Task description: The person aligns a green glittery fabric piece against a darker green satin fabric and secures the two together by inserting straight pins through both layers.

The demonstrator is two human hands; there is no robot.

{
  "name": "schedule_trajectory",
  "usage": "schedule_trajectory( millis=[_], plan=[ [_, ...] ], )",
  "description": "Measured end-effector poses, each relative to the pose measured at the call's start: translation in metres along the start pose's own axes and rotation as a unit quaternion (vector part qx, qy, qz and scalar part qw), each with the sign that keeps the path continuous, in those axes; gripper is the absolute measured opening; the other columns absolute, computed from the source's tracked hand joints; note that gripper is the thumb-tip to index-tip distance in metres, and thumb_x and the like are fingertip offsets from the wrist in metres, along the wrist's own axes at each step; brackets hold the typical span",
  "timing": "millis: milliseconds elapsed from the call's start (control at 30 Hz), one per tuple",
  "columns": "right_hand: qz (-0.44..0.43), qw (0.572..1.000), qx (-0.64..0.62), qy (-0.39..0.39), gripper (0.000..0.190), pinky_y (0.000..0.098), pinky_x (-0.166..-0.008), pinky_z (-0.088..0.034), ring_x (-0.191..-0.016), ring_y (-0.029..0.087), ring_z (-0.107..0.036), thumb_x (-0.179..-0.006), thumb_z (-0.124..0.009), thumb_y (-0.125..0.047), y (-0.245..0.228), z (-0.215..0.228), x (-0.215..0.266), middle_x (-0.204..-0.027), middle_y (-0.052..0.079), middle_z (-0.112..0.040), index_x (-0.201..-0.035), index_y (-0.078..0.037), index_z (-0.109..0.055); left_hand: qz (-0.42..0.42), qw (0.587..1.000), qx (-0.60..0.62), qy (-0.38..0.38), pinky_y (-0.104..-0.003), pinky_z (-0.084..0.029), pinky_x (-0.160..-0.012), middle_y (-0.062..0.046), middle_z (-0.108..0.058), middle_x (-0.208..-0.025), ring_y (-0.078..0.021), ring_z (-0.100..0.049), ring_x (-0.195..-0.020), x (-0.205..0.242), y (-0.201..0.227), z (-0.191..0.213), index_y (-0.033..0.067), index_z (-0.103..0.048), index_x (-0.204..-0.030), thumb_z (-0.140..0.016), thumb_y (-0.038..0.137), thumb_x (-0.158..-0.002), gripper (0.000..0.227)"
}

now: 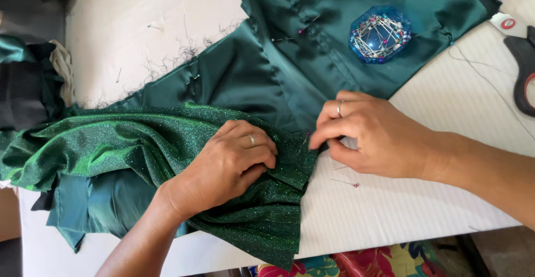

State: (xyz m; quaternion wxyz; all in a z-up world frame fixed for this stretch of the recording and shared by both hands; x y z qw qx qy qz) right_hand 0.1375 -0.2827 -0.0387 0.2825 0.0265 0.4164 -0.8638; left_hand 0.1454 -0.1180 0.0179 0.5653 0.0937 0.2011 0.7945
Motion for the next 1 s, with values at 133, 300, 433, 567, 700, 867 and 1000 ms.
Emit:
schedule_trajectory(
  millis=[133,300,433,567,700,867,1000],
  plan=[
    [0.033,0.997,0.060,-0.018,0.022,0.0373,-0.078,-0.050,-0.086,0.020,-0.058,-0.086,-0.066,-0.008,-0.004,-0.002,0.003,-0.093,-0.006,-0.069,-0.091,-0.021,-0.083,-0.004,1.000,-0.002,0.006,-0.040,-0.043,-0.095,-0.002,-0.068,-0.102,-0.0251,-0.062,-0.100,0.001,0.001,-0.001,0.0110,-0.064,-0.092,-0.064,0.005,-0.096,0.007],
    [0.002,0.999,0.047,0.012,0.021,0.0326,-0.075,-0.050,-0.084,0.017,-0.059,-0.089,-0.062,-0.005,-0.010,0.013,-0.001,-0.095,-0.005,-0.072,-0.089,-0.016,-0.079,0.002,1.000,-0.011,0.008,-0.041,-0.044,-0.100,-0.005,-0.069,-0.108,-0.0274,-0.061,-0.104,0.005,-0.002,-0.002,0.0108,-0.068,-0.103,-0.068,0.006,-0.092,0.012],
    [0.008,0.999,0.034,0.037,0.018,0.0302,-0.070,-0.052,-0.080,0.017,-0.057,-0.089,-0.065,-0.005,-0.016,0.017,-0.002,-0.095,-0.004,-0.073,-0.093,-0.016,-0.079,0.010,0.998,-0.042,0.034,-0.042,-0.043,-0.093,-0.009,-0.067,-0.112,-0.0280,-0.057,-0.108,0.007,-0.002,0.007,0.0096,-0.068,-0.120,-0.070,0.045,-0.095,0.043],
    [0.064,0.996,0.054,0.033,0.017,0.0359,-0.081,-0.046,-0.083,0.019,-0.058,-0.088,-0.067,-0.007,-0.027,0.008,0.000,-0.098,-0.004,-0.074,-0.096,-0.017,-0.078,0.025,0.995,-0.090,0.043,-0.043,-0.042,-0.082,-0.006,-0.061,-0.107,-0.0283,-0.049,-0.094,0.009,-0.006,0.010,0.0103,-0.069,-0.117,-0.066,0.046,-0.098,0.041],
    [0.102,0.992,0.059,0.041,0.016,0.0361,-0.078,-0.045,-0.082,0.019,-0.059,-0.086,-0.068,-0.006,-0.036,0.002,0.000,-0.097,-0.004,-0.073,-0.095,-0.016,-0.076,0.030,0.993,-0.106,0.041,-0.044,-0.041,-0.079,-0.007,-0.058,-0.103,-0.0289,-0.049,-0.093,0.007,-0.013,0.008,0.0115,-0.070,-0.112,-0.065,0.046,-0.099,0.037],
    [0.079,0.994,0.067,0.017,0.016,0.0352,-0.077,-0.043,-0.081,0.018,-0.058,-0.086,-0.068,-0.009,-0.026,-0.003,0.001,-0.095,-0.007,-0.073,-0.093,-0.019,-0.078,0.017,0.989,-0.144,0.033,-0.044,-0.037,-0.073,-0.005,-0.054,-0.089,-0.0283,-0.046,-0.085,0.000,-0.020,-0.007,0.0137,-0.068,-0.082,-0.070,0.044,-0.098,0.034],
    [0.053,0.997,0.052,0.037,0.015,0.0331,-0.083,-0.046,-0.079,0.018,-0.058,-0.089,-0.069,-0.008,-0.025,0.014,-0.004,-0.094,-0.003,-0.073,-0.097,-0.016,-0.078,0.026,0.966,-0.254,0.036,-0.044,-0.041,-0.081,-0.007,-0.063,-0.099,-0.0302,-0.052,-0.092,-0.007,-0.018,-0.021,0.0139,-0.070,-0.081,-0.074,0.049,-0.090,0.036]
  ],
)
Point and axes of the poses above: each hand's wrist, its own x-axis away from the middle knuckle, its own z-axis out of the back of the hand, y = z × x, the point moved 8 cm from there along -x, towards the middle knuckle
